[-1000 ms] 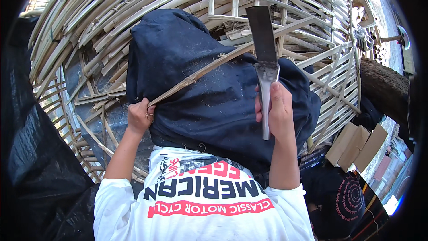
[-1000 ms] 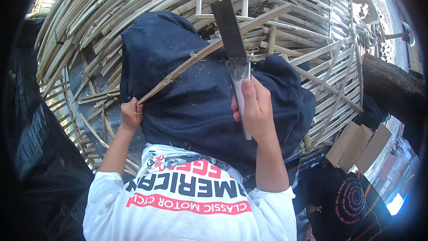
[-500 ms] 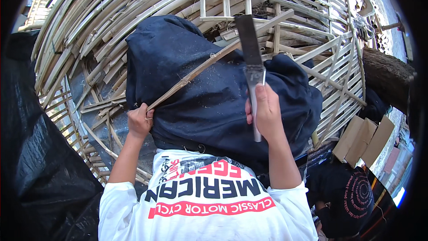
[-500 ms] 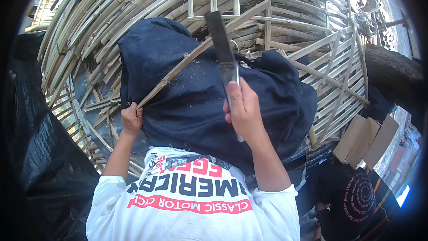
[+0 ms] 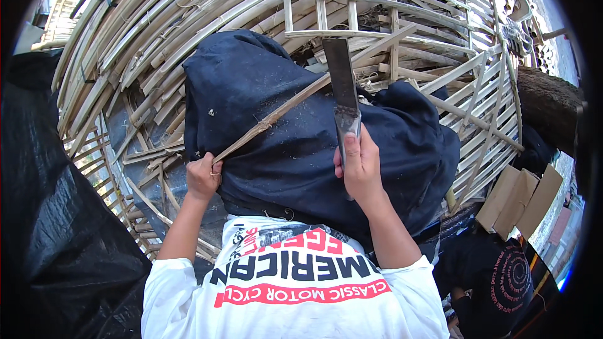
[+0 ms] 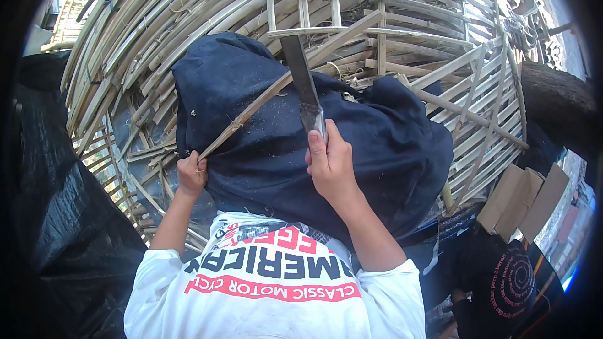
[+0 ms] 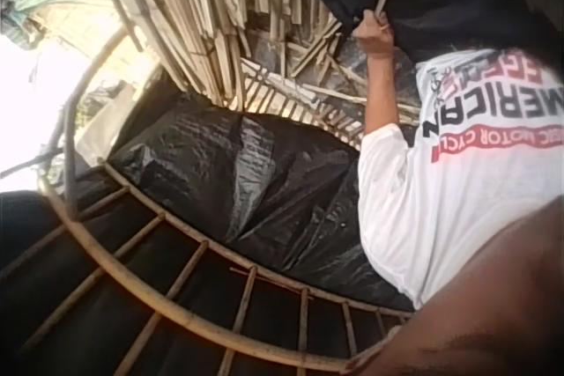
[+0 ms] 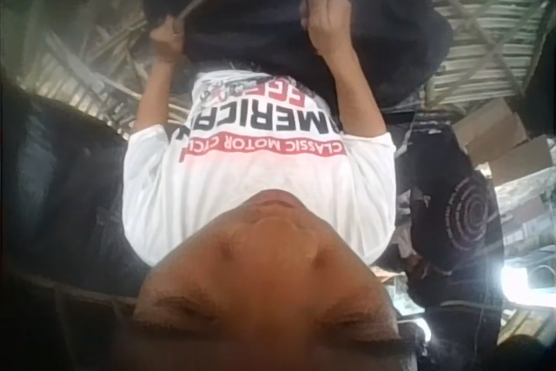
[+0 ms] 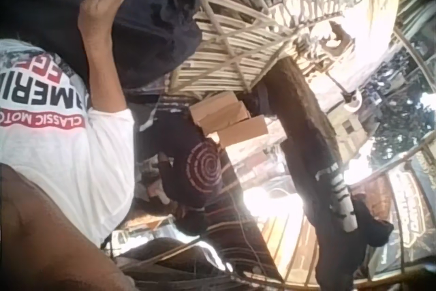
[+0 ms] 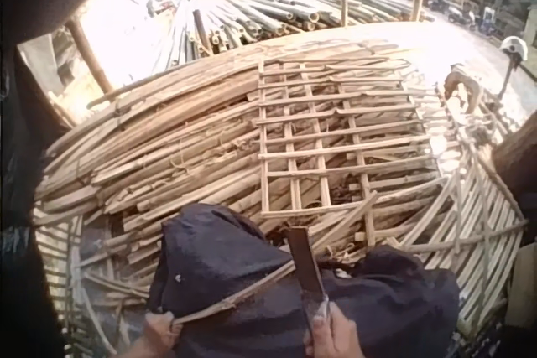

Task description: The person uses a blade to shave the surface and edges of a bamboo strip, holding the strip against their lap while smoothing it. They then begin weaving the shaved strip into a large, curved bamboo lattice structure.

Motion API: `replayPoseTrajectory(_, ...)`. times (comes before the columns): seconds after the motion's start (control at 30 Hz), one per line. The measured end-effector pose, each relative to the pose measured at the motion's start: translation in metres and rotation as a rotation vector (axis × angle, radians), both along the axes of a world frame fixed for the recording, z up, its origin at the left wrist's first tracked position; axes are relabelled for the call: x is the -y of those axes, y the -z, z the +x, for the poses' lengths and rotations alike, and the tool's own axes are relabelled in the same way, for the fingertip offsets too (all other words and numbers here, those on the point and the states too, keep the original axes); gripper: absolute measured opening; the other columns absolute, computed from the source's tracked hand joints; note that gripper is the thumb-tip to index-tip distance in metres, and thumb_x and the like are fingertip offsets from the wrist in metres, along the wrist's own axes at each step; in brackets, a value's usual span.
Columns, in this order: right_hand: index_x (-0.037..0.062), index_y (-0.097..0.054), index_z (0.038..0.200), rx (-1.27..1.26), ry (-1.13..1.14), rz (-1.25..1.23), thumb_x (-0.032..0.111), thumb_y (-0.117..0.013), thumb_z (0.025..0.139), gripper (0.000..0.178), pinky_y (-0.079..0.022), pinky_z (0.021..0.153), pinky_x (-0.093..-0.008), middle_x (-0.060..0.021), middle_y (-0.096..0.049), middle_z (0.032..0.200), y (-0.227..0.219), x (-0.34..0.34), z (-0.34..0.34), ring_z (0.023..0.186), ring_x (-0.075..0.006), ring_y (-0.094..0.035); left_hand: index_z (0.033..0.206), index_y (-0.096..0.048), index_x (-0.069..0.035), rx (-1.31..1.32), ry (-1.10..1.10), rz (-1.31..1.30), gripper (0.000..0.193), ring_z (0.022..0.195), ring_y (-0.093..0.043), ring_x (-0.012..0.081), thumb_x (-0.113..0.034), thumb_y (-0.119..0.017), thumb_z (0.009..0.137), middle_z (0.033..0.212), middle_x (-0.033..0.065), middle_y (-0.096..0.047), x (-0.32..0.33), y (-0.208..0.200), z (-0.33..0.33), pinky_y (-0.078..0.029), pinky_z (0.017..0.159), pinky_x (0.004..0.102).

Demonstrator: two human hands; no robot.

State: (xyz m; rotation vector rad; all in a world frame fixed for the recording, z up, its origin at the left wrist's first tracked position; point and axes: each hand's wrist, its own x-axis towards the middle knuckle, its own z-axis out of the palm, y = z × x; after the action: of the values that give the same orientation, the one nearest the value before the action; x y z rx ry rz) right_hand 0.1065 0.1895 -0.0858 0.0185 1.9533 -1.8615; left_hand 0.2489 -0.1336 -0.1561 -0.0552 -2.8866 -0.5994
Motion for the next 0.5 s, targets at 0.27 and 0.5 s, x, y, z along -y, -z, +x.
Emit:
replayPoseTrajectory(0.27, 0.0034, -0.050, 0.091, 0.061, -0.021, -0.050, 0.034, -0.044, 0.102, 0.033, -0.039, 0.046, -0.0222, -0.0022, -0.052, 0.061, -0.002, -0.010, -0.004, 0.048, -0.0068, -0.050, 0.091, -0.054, 0.004, 0.033, -0.008, 0.018, 0.027, 0.052, -0.055, 0.0393, -0.022, -0.052, 0.096, 0.057, 0.0181, -0.051, -0.002, -0.003, 0.002, -0.040, 0.049, 0.0450)
replayPoseTrajectory(0.5, 0.0042, -0.053, 0.095, 0.107, -0.030, -0.169, 0.035, -0.044, 0.102, 0.033, -0.041, 0.050, -0.0203, -0.0009, -0.053, 0.068, -0.004, -0.013, 0.001, 0.054, -0.0052, -0.049, 0.080, -0.050, -0.001, 0.170, -0.067, 0.121, 0.024, 0.060, -0.060, 0.0423, -0.020, -0.057, 0.092, 0.059, 0.0204, -0.054, -0.007, -0.024, -0.008, -0.044, 0.051, 0.0466)
